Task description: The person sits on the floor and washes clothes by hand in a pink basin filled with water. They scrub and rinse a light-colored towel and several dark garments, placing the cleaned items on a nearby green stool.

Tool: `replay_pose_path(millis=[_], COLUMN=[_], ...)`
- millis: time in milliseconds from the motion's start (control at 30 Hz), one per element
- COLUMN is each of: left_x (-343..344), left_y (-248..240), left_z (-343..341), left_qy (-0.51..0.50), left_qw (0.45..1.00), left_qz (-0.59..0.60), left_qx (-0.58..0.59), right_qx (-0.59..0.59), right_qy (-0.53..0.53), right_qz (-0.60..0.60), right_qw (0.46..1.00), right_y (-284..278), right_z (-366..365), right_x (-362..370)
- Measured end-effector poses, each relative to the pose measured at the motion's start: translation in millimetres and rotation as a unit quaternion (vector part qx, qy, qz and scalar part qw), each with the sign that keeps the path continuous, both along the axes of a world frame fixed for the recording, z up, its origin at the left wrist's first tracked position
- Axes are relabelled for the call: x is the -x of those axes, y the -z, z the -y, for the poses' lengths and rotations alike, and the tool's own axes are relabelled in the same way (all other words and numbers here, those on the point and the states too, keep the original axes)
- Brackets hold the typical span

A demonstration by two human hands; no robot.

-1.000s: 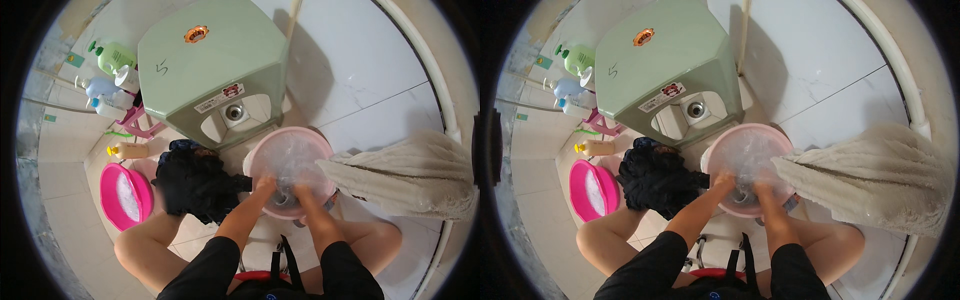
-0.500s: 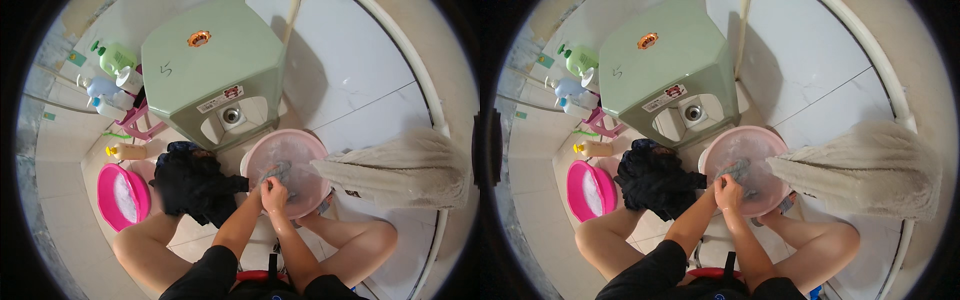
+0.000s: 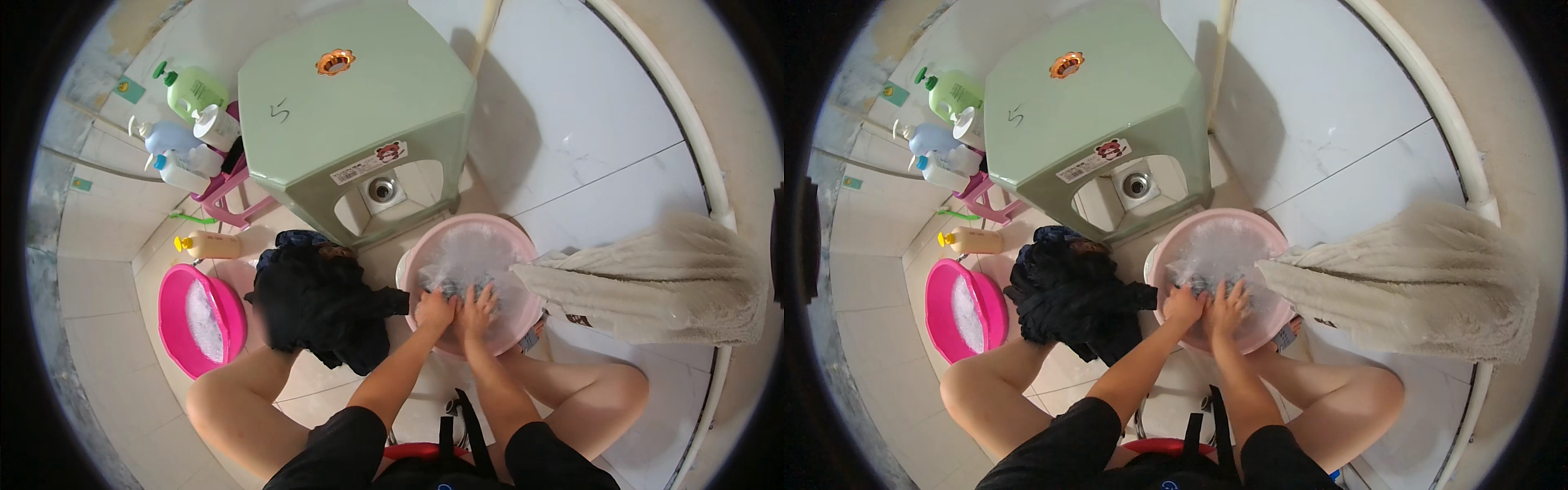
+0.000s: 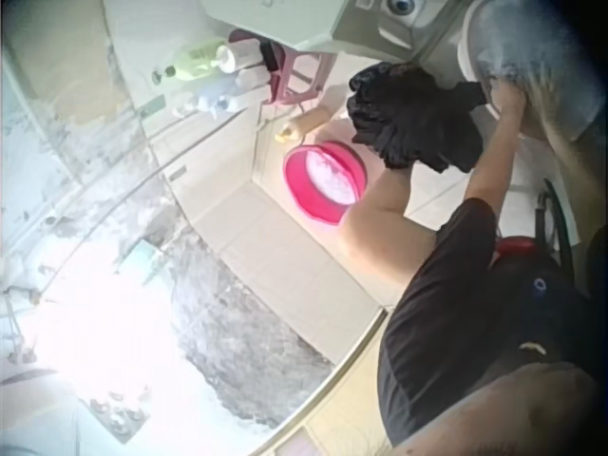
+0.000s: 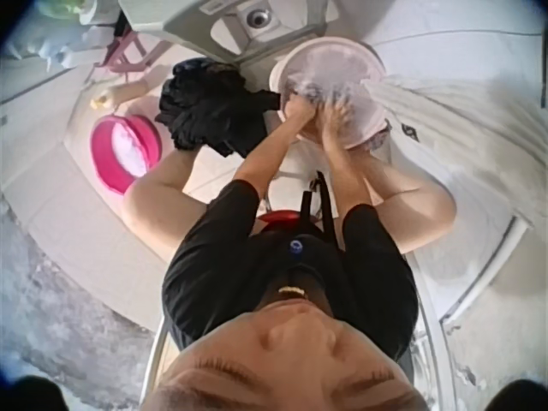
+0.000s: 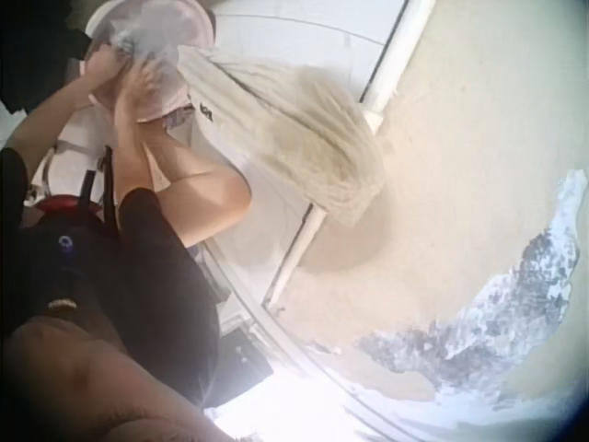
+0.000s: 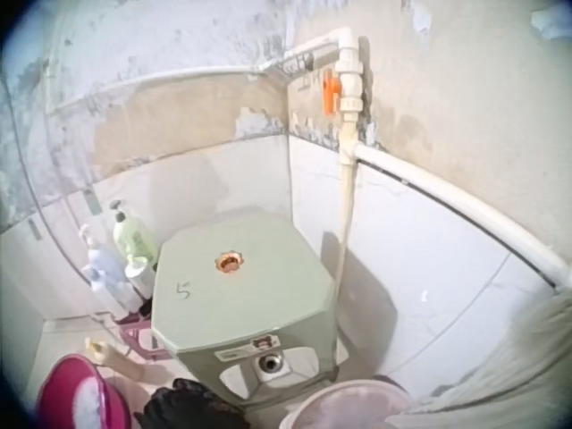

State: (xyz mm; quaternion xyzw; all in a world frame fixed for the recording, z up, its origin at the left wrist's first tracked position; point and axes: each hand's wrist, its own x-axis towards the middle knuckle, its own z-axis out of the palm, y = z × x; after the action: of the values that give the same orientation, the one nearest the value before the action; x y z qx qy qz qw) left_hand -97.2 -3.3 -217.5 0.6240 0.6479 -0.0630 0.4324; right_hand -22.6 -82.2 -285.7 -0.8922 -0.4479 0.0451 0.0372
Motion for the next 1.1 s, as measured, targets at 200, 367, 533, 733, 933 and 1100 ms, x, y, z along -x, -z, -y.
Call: replay_pose_path(millis=[200, 367, 533, 733, 933, 1100], left_x=[8, 10, 5, -12, 0, 2], left_y=[90, 115, 54, -145, -271, -247], left_z=[4, -13, 6, 19, 33, 8], left_qy=[0.124, 0.068, -0.311, -0.458, -0.39, -0.384], left_qw=[0.991, 0.994, 0.884, 0.614, 0.492, 0.596], left_qz=[-0.021, 0.038, 0.342, 0.584, 0.704, 0.673], left_qx=[-0.048, 0.077, 0.075, 0.268, 0.33, 0.211], right_qx=[0.237, 0.135, -0.278, -0.28, -0.193, -0.241], right_qy=[-0.068, 0.013, 0.21, 0.42, 0.338, 0.378], right_qz=[-0.391, -0.355, -0.336, -0.722, -0.851, -0.826], right_qw=[0.887, 0.925, 0.875, 0.473, 0.352, 0.342], right_y=[9, 36, 37, 2, -113, -101], right_z=[1, -27, -10, 7, 0, -10], right_x=[-28, -51, -19, -3, 3, -28])
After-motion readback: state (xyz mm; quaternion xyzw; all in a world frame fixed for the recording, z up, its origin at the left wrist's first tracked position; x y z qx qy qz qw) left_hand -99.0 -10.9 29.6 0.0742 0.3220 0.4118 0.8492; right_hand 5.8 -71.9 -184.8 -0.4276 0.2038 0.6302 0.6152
